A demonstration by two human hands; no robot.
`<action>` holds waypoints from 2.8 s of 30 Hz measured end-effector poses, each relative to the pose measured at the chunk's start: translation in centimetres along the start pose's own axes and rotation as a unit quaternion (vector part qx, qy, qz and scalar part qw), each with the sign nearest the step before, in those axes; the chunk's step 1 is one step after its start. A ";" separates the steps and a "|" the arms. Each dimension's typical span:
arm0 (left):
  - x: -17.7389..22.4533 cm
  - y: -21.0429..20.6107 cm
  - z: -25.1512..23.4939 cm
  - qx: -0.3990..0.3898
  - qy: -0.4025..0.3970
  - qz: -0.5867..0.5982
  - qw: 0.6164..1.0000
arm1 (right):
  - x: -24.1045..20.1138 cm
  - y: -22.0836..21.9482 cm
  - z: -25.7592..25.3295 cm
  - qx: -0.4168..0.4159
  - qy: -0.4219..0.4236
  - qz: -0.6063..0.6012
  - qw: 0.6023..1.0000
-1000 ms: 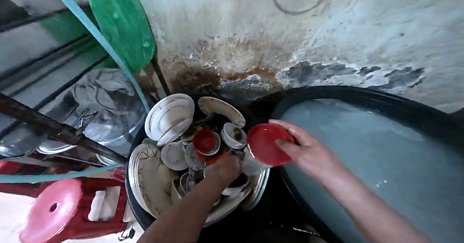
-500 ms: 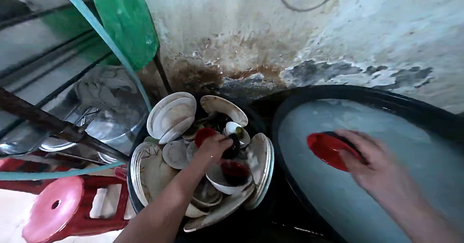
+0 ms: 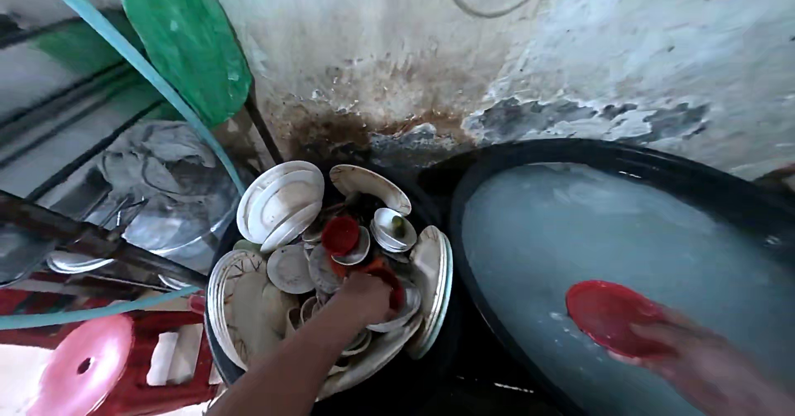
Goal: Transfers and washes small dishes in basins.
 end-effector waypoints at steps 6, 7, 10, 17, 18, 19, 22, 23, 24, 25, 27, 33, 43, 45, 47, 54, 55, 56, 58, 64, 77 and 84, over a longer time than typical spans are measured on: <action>1.8 0.8 0.6 0.032 0.009 0.014 0.999 | -8.1 -6.3 2.8 -0.112 0.087 -0.073 0.987; 2.2 1.5 0.9 0.038 0.015 0.031 0.999 | -9.1 -7.7 3.1 -0.123 0.104 -0.086 0.983; 3.3 3.0 1.5 0.077 0.004 0.088 0.993 | -11.8 -12.5 4.5 -0.149 0.165 -0.044 0.974; 3.1 4.8 1.6 0.150 -0.092 0.244 0.954 | -16.1 -21.6 8.8 -0.134 0.578 0.276 0.756; 1.6 5.2 2.1 0.135 -0.070 0.321 0.935 | -16.3 -21.8 9.1 -0.122 0.609 0.293 0.727; 0.0 5.2 2.5 0.117 -0.046 0.418 0.900 | -16.3 -21.7 9.1 -0.113 0.626 0.297 0.712; -3.9 6.2 2.9 0.168 -0.003 0.563 0.810 | -15.5 -19.3 7.9 -0.106 0.627 0.283 0.718; -4.8 7.2 3.5 0.204 0.007 0.558 0.804 | -15.0 -17.9 7.3 -0.100 0.619 0.284 0.726; -5.4 8.4 4.4 0.236 0.024 0.543 0.806 | -14.4 -16.4 6.7 -0.092 0.610 0.286 0.733; -6.0 9.3 4.9 0.267 0.043 0.517 0.812 | -13.7 -14.7 5.9 -0.085 0.599 0.293 0.741; -6.9 10.0 4.8 0.324 0.068 0.440 0.835 | -11.9 -11.1 4.3 -0.069 0.566 0.316 0.758; -6.6 5.4 0.1 0.289 0.115 0.137 0.940 | -6.3 -2.4 1.0 -0.010 0.448 0.420 0.789; 2.7 7.0 -4.6 0.173 0.002 -0.091 0.981 | 2.5 1.8 -1.2 -0.056 0.104 0.203 0.972; 2.6 8.0 -5.2 0.157 0.016 -0.070 0.985 | 2.5 2.6 -0.4 -0.037 0.043 0.094 0.994; 2.2 10.0 -4.4 0.163 0.013 0.046 0.985 | 1.9 3.1 -0.1 -0.045 0.033 0.029 0.998; 2.6 10.3 0.2 0.141 0.045 0.279 0.949 | -8.0 -2.9 2.9 -0.067 0.118 -0.071 0.988; 3.6 9.1 0.5 0.134 0.052 0.204 0.968 | -9.4 -4.5 3.0 -0.078 0.139 -0.083 0.984; 4.5 8.2 0.8 0.120 0.058 0.147 0.980 | -10.7 -6.2 3.3 -0.097 0.161 -0.080 0.979; 5.6 7.1 1.7 0.081 0.064 0.119 0.988 | -13.3 -10.0 4.3 -0.135 0.224 -0.028 0.965; 3.6 9.5 3.8 0.048 0.002 0.202 0.978 | -17.0 -18.8 6.4 -0.134 0.494 0.230 0.828; -1.2 -0.1 2.1 0.072 -0.109 -0.010 0.991 | -8.0 -3.0 1.2 -0.018 0.434 0.313 0.844; 0.8 8.3 -0.5 0.147 -0.064 0.065 0.985 | -2.5 1.5 0.0 -0.010 0.392 0.458 0.798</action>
Point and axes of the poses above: each hand's wrist, its own z-axis away from the middle knuckle, its own y-axis out of the back of the hand, x = y × z, the point moved 6 cm from there along -z, towards the middle knuckle, and after that the axes turned 12 degrees about y, right-handed, at the moved point
